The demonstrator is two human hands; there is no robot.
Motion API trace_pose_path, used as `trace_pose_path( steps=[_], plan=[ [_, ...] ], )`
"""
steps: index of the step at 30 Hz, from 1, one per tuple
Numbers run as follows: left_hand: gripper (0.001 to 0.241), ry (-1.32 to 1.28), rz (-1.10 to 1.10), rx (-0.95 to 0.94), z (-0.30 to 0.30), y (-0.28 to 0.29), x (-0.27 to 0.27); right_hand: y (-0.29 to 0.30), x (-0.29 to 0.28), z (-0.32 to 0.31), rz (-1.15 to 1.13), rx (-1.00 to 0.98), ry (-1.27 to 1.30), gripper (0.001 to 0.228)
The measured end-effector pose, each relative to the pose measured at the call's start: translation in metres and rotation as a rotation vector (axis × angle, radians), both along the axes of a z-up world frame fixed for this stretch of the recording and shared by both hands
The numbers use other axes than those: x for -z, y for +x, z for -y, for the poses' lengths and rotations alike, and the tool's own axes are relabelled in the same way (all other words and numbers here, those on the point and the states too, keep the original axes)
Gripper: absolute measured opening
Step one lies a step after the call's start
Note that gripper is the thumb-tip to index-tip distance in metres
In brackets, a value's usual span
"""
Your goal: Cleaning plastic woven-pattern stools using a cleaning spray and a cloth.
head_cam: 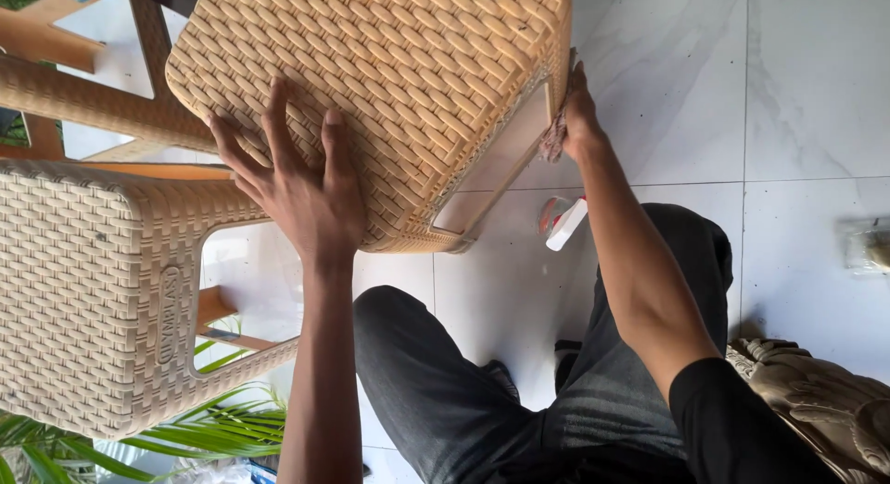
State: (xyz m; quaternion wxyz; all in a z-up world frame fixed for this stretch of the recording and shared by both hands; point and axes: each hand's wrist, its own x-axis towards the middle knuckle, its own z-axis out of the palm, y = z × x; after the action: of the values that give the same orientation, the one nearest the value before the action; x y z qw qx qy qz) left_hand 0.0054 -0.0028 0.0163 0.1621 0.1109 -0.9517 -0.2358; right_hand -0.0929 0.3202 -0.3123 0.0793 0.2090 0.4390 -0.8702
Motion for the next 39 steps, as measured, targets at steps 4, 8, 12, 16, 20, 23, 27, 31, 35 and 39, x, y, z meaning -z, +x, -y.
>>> trace_pose_path(
  steps=[4,8,12,16,20,23,27,31,35,39],
  plan=[
    [0.059,-0.026,-0.041,-0.004,0.004,-0.003,0.007,-0.002,0.026,-0.005,0.137,-0.047,0.003,0.075],
    [0.06,-0.028,-0.053,-0.002,-0.004,0.002,-0.002,-0.018,0.048,-0.011,0.309,-0.055,0.102,0.081],
    [0.059,-0.012,-0.037,-0.034,-0.004,-0.003,-0.003,-0.032,0.029,-0.012,0.395,-0.17,0.219,0.057],
    [0.06,-0.049,-0.052,-0.027,-0.003,0.0,0.001,-0.015,-0.013,0.001,0.407,-0.124,0.134,0.066],
    [0.06,-0.084,-0.084,-0.006,-0.003,-0.001,0.001,-0.019,0.01,0.008,0.484,0.079,0.04,0.079],
    [0.058,-0.01,-0.08,-0.004,-0.008,0.003,-0.003,0.004,0.031,0.048,0.173,0.402,-0.183,0.078],
    [0.059,0.004,-0.078,0.003,-0.005,0.0,0.004,0.091,-0.124,0.151,0.419,0.381,-0.102,0.101],
    [0.058,-0.038,-0.095,-0.013,-0.002,0.0,0.006,0.131,-0.076,0.198,0.09,0.276,0.559,0.078],
    [0.059,-0.037,-0.108,0.002,-0.003,0.0,0.009,0.128,-0.082,0.184,0.209,0.153,0.681,0.083],
    [0.059,-0.014,-0.124,-0.006,0.0,0.0,0.01,0.085,0.001,0.137,0.163,0.188,0.693,0.082]
  ],
)
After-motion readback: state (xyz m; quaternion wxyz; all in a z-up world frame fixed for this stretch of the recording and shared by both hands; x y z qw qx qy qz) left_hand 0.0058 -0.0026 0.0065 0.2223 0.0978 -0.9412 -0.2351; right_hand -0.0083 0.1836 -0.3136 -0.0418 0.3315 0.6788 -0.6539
